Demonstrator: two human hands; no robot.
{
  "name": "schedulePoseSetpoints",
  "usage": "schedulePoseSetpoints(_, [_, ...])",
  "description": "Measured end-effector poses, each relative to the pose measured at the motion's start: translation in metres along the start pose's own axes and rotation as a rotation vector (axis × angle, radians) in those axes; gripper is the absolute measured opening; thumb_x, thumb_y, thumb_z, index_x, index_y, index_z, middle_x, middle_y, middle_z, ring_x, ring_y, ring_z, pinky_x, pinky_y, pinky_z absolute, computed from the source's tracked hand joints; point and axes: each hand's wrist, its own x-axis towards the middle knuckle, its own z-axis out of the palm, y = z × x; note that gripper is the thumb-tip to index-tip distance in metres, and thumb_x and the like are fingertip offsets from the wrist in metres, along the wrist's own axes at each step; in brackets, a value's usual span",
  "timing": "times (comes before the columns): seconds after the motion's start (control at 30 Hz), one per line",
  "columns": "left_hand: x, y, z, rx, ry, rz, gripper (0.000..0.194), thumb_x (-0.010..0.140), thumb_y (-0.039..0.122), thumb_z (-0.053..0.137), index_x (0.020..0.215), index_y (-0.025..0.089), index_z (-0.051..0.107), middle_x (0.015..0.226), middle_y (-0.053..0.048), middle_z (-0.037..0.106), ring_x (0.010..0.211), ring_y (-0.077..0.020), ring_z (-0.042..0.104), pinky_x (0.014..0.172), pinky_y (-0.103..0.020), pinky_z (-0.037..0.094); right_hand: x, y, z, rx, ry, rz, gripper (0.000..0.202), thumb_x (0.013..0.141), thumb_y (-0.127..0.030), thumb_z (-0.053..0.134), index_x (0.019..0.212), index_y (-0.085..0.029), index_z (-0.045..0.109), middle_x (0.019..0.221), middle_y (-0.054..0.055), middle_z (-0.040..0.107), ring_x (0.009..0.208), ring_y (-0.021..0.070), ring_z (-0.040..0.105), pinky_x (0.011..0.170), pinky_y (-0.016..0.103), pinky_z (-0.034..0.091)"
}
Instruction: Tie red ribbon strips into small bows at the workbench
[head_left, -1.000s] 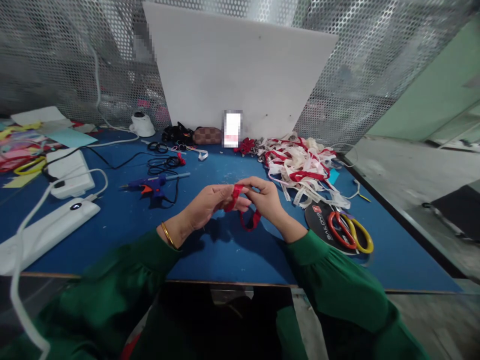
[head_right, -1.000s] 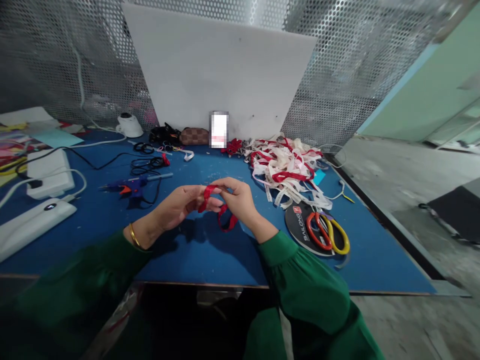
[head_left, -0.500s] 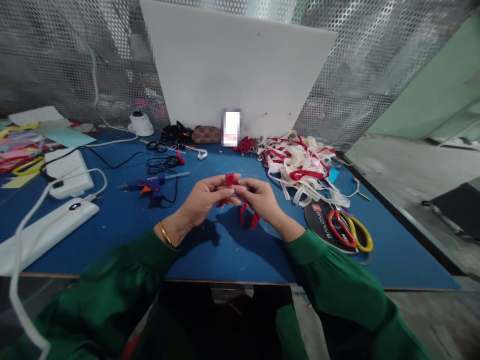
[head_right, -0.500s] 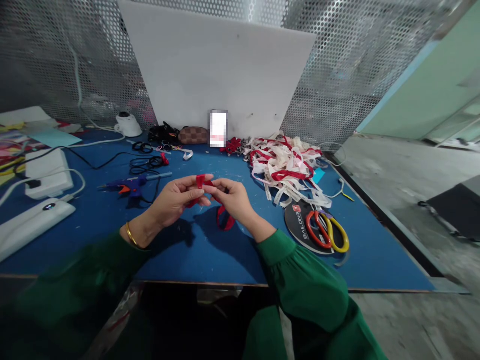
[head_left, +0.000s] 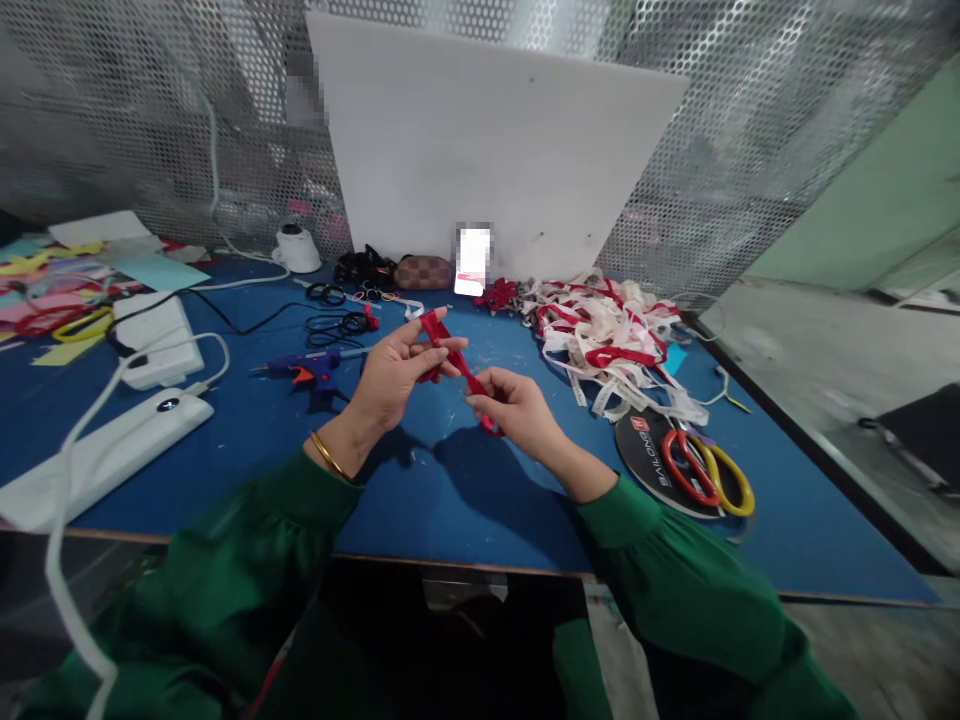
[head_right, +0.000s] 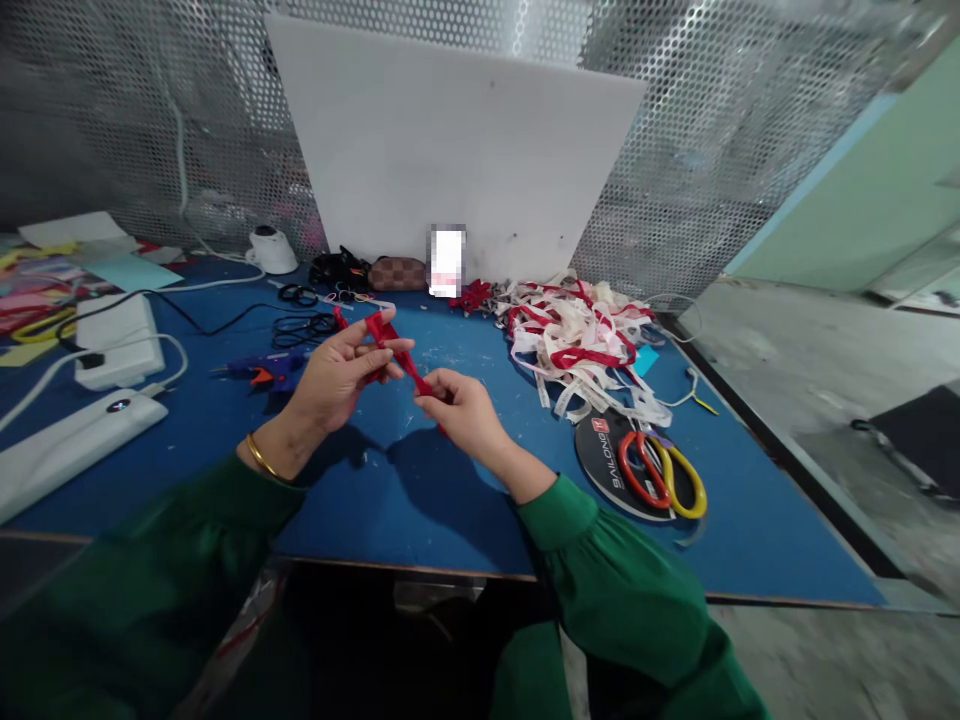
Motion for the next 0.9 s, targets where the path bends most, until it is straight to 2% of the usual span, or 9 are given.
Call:
schedulePoseSetpoints(0.1, [0.002, 0.001, -0.001, 0.016, 0.056, 0.012, 0.061, 0.076, 0.021, 0.071, 0.135, 0.019, 0.054, 0.1, -0.009, 0.075, 0.064, -0.0114, 0.067, 0.058, -0.022, 0.045, -0.002, -0.002, 0.001, -0.105, 0.099, -0.104, 0.013, 0.08, -0.03, 0.066, 0.087, -0.02, 0.062, 0.064, -0.005, 0.052, 0.056, 0.0105, 0.047, 0.054, 0.024, 0.039])
schedulePoseSetpoints(0.2, [0.002, 0.002, -0.002, 0.022, 0.093, -0.004, 0.061, 0.076, 0.021, 0.072, 0.134, 0.019, 0.055, 0.103, -0.01, 0.074, 0.064, -0.0111, 0.067, 0.056, -0.021, 0.044, -0.006, -0.006, -0.001, -0.384, 0.261, -0.31, 0.008, 0.087, -0.027, 0.061, 0.087, -0.02, 0.065, 0.075, 0.0, 0.058, 0.067, 0.0127, 0.052, 0.063, 0.026, 0.042])
schedulePoseSetpoints(0.27, [0.002, 0.001, -0.002, 0.018, 0.112, -0.02, 0.061, 0.076, 0.021, 0.072, 0.134, 0.018, 0.055, 0.104, -0.01, 0.074, 0.064, -0.0112, 0.067, 0.056, -0.021, 0.044, -0.009, -0.009, -0.004, -0.542, 0.335, -0.436, 0.013, 0.091, -0.025, 0.055, 0.088, -0.02, 0.067, 0.083, 0.003, 0.06, 0.074, 0.014, 0.055, 0.068, 0.027, 0.044])
schedulePoseSetpoints(0.4, [0.003, -0.002, -0.003, 0.015, 0.124, -0.04, 0.061, 0.076, 0.021, 0.071, 0.134, 0.017, 0.054, 0.105, -0.011, 0.074, 0.064, -0.0105, 0.066, 0.055, -0.02, 0.044, -0.013, -0.014, -0.007, -0.692, 0.316, -0.546, 0.018, 0.094, -0.027, 0.051, 0.096, -0.021, 0.068, 0.091, 0.007, 0.062, 0.081, 0.0166, 0.059, 0.073, 0.029, 0.047])
schedulePoseSetpoints(0.5, [0.003, -0.003, -0.003, 0.032, 0.123, -0.046, 0.061, 0.076, 0.021, 0.071, 0.135, 0.017, 0.053, 0.106, -0.01, 0.073, 0.063, -0.0098, 0.066, 0.055, -0.02, 0.044, -0.015, -0.016, -0.001, -0.61, 0.241, -0.479, 0.017, 0.092, -0.028, 0.053, 0.092, -0.02, 0.069, 0.084, 0.006, 0.063, 0.077, 0.016, 0.059, 0.07, 0.028, 0.046])
schedulePoseSetpoints(0.6, [0.003, -0.005, -0.003, 0.054, 0.107, -0.033, 0.061, 0.077, 0.021, 0.07, 0.135, 0.018, 0.053, 0.106, -0.01, 0.073, 0.06, -0.0086, 0.063, 0.053, -0.02, 0.043, -0.016, -0.018, 0.007, -0.354, 0.159, -0.268, 0.017, 0.089, -0.03, 0.058, 0.081, -0.02, 0.068, 0.07, 0.002, 0.062, 0.062, 0.0127, 0.055, 0.059, 0.025, 0.043])
schedulePoseSetpoints(0.7, [0.004, -0.004, -0.004, 0.083, 0.069, -0.029, 0.061, 0.077, 0.022, 0.069, 0.136, 0.017, 0.052, 0.106, -0.011, 0.073, 0.054, -0.0066, 0.059, 0.05, -0.02, 0.041, -0.015, -0.02, 0.011, -0.051, 0.096, -0.066, 0.018, 0.085, -0.035, 0.062, 0.078, -0.019, 0.066, 0.064, -0.001, 0.062, 0.05, 0.0094, 0.05, 0.048, 0.023, 0.039])
schedulePoseSetpoints(0.8, [0.004, -0.003, -0.004, 0.147, 0.002, -0.035, 0.062, 0.078, 0.023, 0.068, 0.137, 0.015, 0.051, 0.104, -0.011, 0.073, 0.049, -0.0056, 0.056, 0.047, -0.02, 0.038, -0.014, -0.024, 0.008, 0.136, 0.109, -0.019, 0.02, 0.082, -0.038, 0.066, 0.08, -0.018, 0.067, 0.064, 0.0, 0.065, 0.047, 0.0084, 0.049, 0.044, 0.021, 0.036])
schedulePoseSetpoints(0.9, [0.001, -0.004, -0.002, 0.243, -0.131, -0.047, 0.063, 0.079, 0.023, 0.067, 0.138, 0.013, 0.05, 0.09, -0.007, 0.073, 0.048, -0.0073, 0.058, 0.045, -0.02, 0.036, -0.013, -0.026, 0.002, 0.25, 0.107, -0.017, 0.021, 0.081, -0.038, 0.067, 0.087, -0.018, 0.071, 0.07, 0.001, 0.069, 0.046, 0.0078, 0.048, 0.042, 0.021, 0.035])
